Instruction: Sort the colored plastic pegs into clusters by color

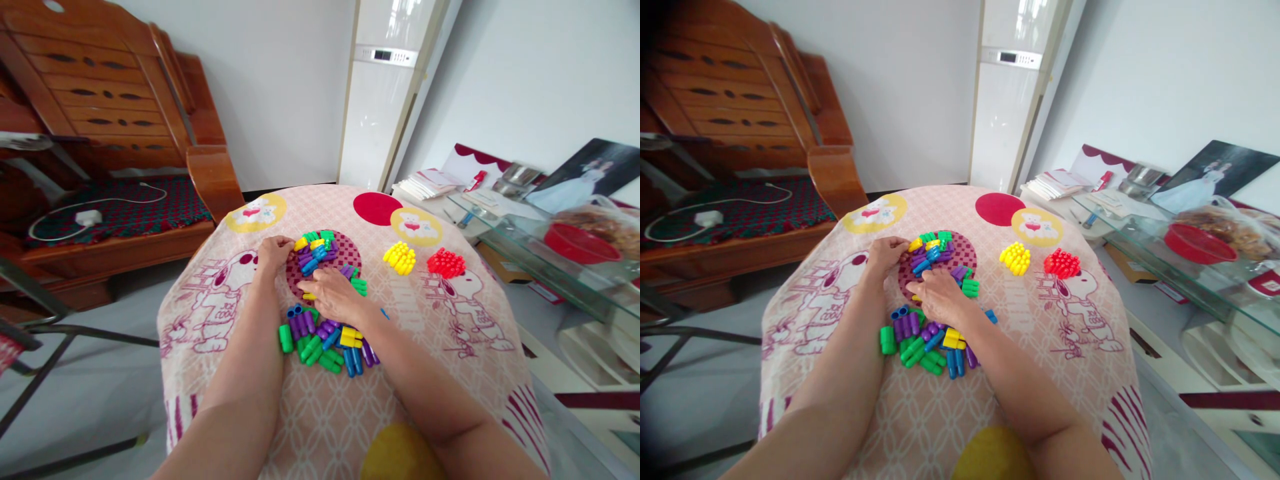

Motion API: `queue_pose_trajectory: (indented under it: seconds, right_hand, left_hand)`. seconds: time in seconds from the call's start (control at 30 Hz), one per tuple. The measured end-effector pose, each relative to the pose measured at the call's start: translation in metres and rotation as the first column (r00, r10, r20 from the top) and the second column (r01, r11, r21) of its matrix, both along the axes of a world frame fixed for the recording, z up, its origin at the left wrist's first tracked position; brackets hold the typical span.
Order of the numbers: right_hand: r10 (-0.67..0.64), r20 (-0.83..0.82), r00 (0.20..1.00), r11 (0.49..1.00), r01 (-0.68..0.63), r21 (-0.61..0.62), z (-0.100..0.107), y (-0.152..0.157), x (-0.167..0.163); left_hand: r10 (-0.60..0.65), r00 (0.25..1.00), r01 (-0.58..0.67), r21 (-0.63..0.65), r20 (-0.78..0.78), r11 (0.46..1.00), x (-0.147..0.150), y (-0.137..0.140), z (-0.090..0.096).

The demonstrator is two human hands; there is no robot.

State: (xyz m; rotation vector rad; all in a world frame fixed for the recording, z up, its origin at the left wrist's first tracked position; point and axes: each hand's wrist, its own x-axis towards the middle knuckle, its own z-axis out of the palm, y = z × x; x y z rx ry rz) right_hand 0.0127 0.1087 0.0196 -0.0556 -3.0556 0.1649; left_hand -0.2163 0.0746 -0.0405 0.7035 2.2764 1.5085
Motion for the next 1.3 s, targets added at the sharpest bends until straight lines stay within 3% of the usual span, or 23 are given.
queue_pose_trajectory:
  seconds: [0.1, 0.27, 0.47, 0.6, 0.7, 0.77, 0.87, 1.0, 1.13, 1.3]
  right_hand:
    - [-0.018, 0.004, 1.000, 0.998, 0.018, -0.062, 0.010, 0.004, 0.003]
    - [-0.136, -0.143, 0.980, 0.967, 0.100, -0.235, 0.029, 0.021, 0.012]
    - [-0.245, -0.219, 0.945, 0.909, 0.145, -0.391, 0.027, 0.058, 0.025]
    - [-0.397, -0.316, 0.862, 0.821, 0.179, -0.543, 0.018, 0.089, 0.034]
    - [-0.515, -0.412, 0.751, 0.776, 0.206, -0.596, 0.017, 0.112, 0.042]
    - [-0.592, -0.453, 0.667, 0.768, 0.297, -0.567, 0.017, 0.126, 0.046]
    - [-0.676, -0.454, 0.580, 0.736, 0.522, -0.430, 0.016, 0.142, 0.048]
    - [-0.731, -0.365, 0.577, 0.657, 0.739, -0.149, 0.012, 0.155, 0.043]
    - [-0.765, -0.235, 0.599, 0.609, 0.792, 0.040, 0.008, 0.160, 0.039]
    - [-0.787, -0.131, 0.603, 0.586, 0.797, 0.149, 0.005, 0.161, 0.041]
  left_hand:
    - [0.003, 1.000, -0.003, -0.001, -0.005, 1.000, 0.000, 0.000, 0.000]
    - [-0.003, 1.000, 0.003, 0.013, 0.016, 1.000, 0.001, -0.001, 0.001]
    - [0.012, 1.000, -0.012, 0.005, 0.012, 1.000, 0.000, 0.000, -0.001]
    - [0.006, 1.000, -0.006, -0.001, 0.012, 1.000, 0.000, 0.000, 0.001]
    - [0.006, 1.000, -0.005, -0.006, 0.031, 1.000, 0.003, 0.000, 0.005]
    - [0.006, 0.999, -0.006, -0.011, 0.043, 1.000, 0.005, -0.001, 0.008]
    - [0.006, 1.000, -0.006, -0.004, 0.025, 1.000, 0.007, -0.002, 0.010]
    - [-0.006, 0.999, 0.005, 0.026, 0.032, 1.000, 0.007, -0.002, 0.008]
    - [0.003, 1.000, -0.004, 0.018, 0.022, 1.000, 0.005, -0.001, 0.006]
    - [0.007, 1.000, -0.008, 0.023, 0.024, 1.000, 0.006, -0.002, 0.007]
